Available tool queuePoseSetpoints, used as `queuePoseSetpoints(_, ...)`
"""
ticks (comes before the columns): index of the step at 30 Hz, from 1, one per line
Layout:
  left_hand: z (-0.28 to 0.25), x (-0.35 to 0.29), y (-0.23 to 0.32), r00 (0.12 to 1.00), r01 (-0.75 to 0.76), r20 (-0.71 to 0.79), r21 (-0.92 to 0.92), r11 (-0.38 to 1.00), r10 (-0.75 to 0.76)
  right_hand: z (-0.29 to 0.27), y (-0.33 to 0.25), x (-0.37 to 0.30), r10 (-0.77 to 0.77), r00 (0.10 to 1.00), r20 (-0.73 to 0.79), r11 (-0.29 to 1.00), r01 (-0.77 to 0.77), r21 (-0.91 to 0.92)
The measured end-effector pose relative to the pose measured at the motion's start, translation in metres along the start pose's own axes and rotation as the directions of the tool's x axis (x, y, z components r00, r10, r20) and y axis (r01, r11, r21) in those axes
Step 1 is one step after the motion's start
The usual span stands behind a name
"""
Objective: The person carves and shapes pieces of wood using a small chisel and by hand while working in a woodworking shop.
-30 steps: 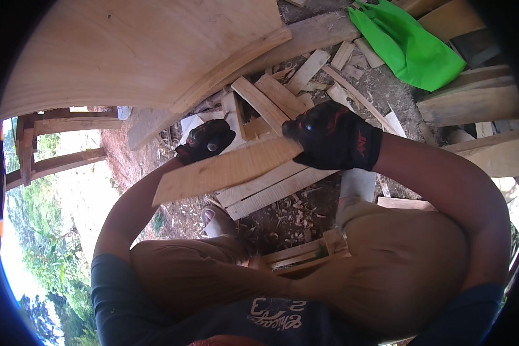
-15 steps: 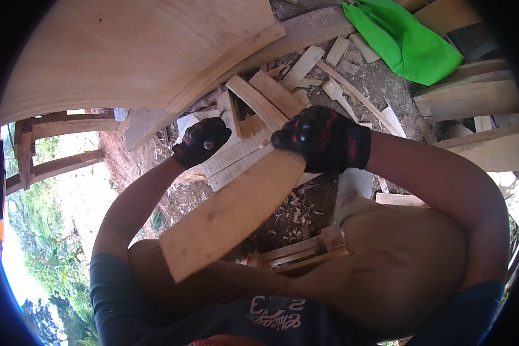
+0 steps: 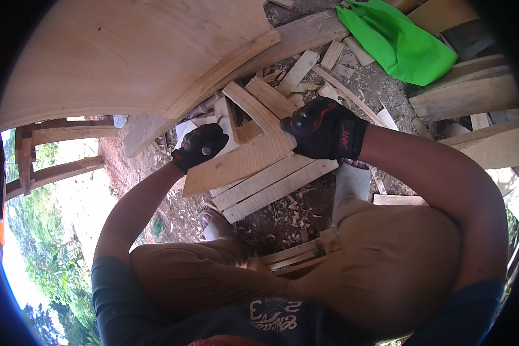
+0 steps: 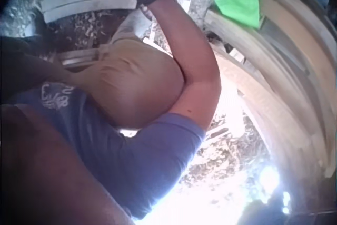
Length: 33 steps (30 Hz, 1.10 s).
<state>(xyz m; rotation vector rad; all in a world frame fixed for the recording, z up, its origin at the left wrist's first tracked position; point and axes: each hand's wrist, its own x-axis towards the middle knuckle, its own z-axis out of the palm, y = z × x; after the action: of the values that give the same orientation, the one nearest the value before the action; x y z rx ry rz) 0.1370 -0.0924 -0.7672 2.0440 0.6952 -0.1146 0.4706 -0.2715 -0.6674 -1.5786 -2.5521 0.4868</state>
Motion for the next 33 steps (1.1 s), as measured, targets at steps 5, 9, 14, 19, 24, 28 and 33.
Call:
queuePoseSetpoints(5, -0.002, 0.002, 0.02, 0.986, -0.119, -0.091, 0.232, 0.965, 0.143, 0.007, -0.012, 0.004, -0.339, 0.889, -0.306, 0.877, 0.417, 0.24)
queuePoseSetpoints(9, 0.005, -0.004, -0.012, 0.878, -0.422, -0.111, 0.275, 0.864, 0.465, 0.01, 0.008, -0.002, 0.194, 0.973, 0.122, 0.981, -0.196, 0.009)
queuePoseSetpoints(14, 0.011, 0.007, -0.003, 0.993, -0.117, -0.011, 0.089, 0.989, 0.119, -0.018, -0.027, 0.0, -0.219, 0.971, -0.093, 0.971, 0.226, 0.08)
queuePoseSetpoints(19, 0.007, 0.0, -0.017, 0.998, -0.058, 0.011, -0.337, 0.94, 0.066, 0.007, 0.009, 0.005, 0.194, 0.96, 0.201, 0.981, -0.196, -0.014)
queuePoseSetpoints(24, 0.007, 0.001, 0.005, 0.963, -0.251, -0.043, 0.22, 0.943, 0.266, -0.009, -0.024, 0.001, -0.227, 0.968, -0.109, 0.97, 0.235, 0.065)
queuePoseSetpoints(28, 0.009, -0.004, 0.014, 0.977, -0.152, -0.099, 0.31, 0.938, 0.191, 0.0, -0.007, 0.001, -0.211, 0.975, -0.074, 0.972, 0.217, 0.087)
queuePoseSetpoints(33, 0.005, -0.002, 0.005, 0.993, -0.111, -0.019, 0.15, 0.982, 0.115, -0.012, -0.019, -0.003, -0.034, 0.999, 0.022, 0.994, 0.031, 0.108)
